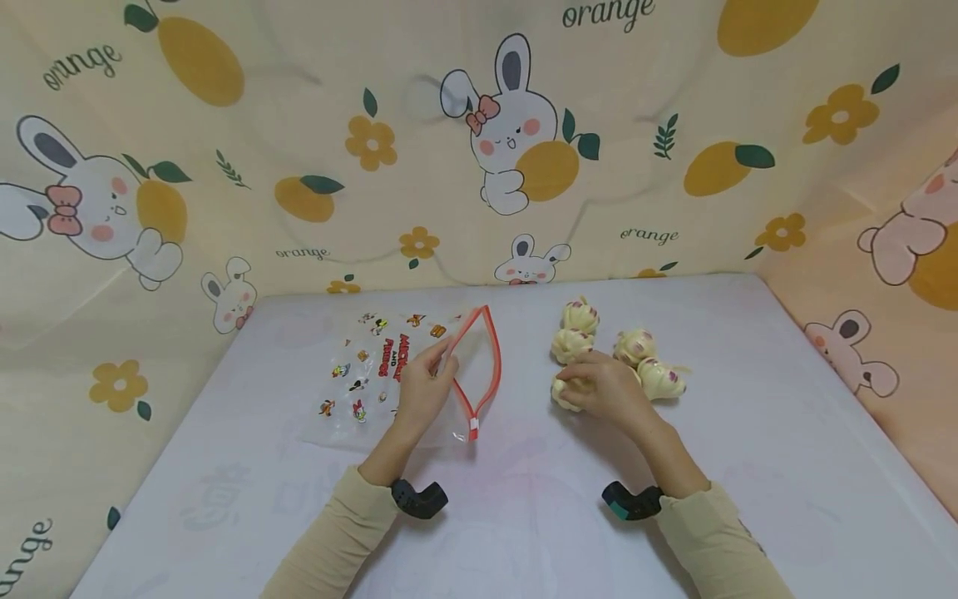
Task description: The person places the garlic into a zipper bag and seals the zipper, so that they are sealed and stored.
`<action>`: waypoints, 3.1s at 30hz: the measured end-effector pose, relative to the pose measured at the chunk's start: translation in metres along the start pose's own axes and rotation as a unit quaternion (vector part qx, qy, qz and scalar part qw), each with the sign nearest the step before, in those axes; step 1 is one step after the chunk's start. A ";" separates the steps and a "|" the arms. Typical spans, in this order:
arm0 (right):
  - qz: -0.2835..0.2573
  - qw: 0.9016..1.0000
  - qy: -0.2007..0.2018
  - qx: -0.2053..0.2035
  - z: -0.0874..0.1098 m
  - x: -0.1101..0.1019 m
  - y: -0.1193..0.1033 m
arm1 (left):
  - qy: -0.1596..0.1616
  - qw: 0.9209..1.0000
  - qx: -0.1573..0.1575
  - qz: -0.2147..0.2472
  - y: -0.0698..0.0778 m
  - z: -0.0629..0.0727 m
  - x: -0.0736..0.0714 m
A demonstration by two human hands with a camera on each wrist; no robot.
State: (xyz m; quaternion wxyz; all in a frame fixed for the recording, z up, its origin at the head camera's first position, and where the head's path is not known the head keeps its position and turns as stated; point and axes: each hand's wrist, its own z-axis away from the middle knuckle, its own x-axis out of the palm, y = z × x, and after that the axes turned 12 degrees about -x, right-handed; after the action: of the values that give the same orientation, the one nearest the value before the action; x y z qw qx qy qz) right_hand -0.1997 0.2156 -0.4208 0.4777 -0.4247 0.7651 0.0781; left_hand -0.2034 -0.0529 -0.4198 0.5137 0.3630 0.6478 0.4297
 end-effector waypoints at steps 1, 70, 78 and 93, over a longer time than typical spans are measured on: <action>0.004 1.000 0.004 -0.005 0.000 0.001 0.000 | 0.001 1.000 0.001 0.000 0.000 0.000 0.000; -0.147 0.984 0.046 0.091 -0.044 0.001 -0.015 | 0.022 0.994 -0.055 0.090 0.001 -0.006 -0.006; -0.171 0.974 0.044 0.139 -0.049 0.005 -0.015 | 0.023 0.993 -0.057 0.101 0.000 -0.007 -0.005; -0.213 0.965 0.071 0.134 -0.061 0.020 -0.019 | 0.027 0.991 -0.049 0.121 0.000 -0.007 -0.004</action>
State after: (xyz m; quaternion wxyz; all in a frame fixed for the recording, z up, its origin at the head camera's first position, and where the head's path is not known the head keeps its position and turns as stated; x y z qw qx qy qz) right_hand -0.2304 0.1604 -0.3985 0.4801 -0.5143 0.6926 -0.1590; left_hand -0.2089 -0.0580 -0.4175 0.4572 0.4019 0.5908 0.5295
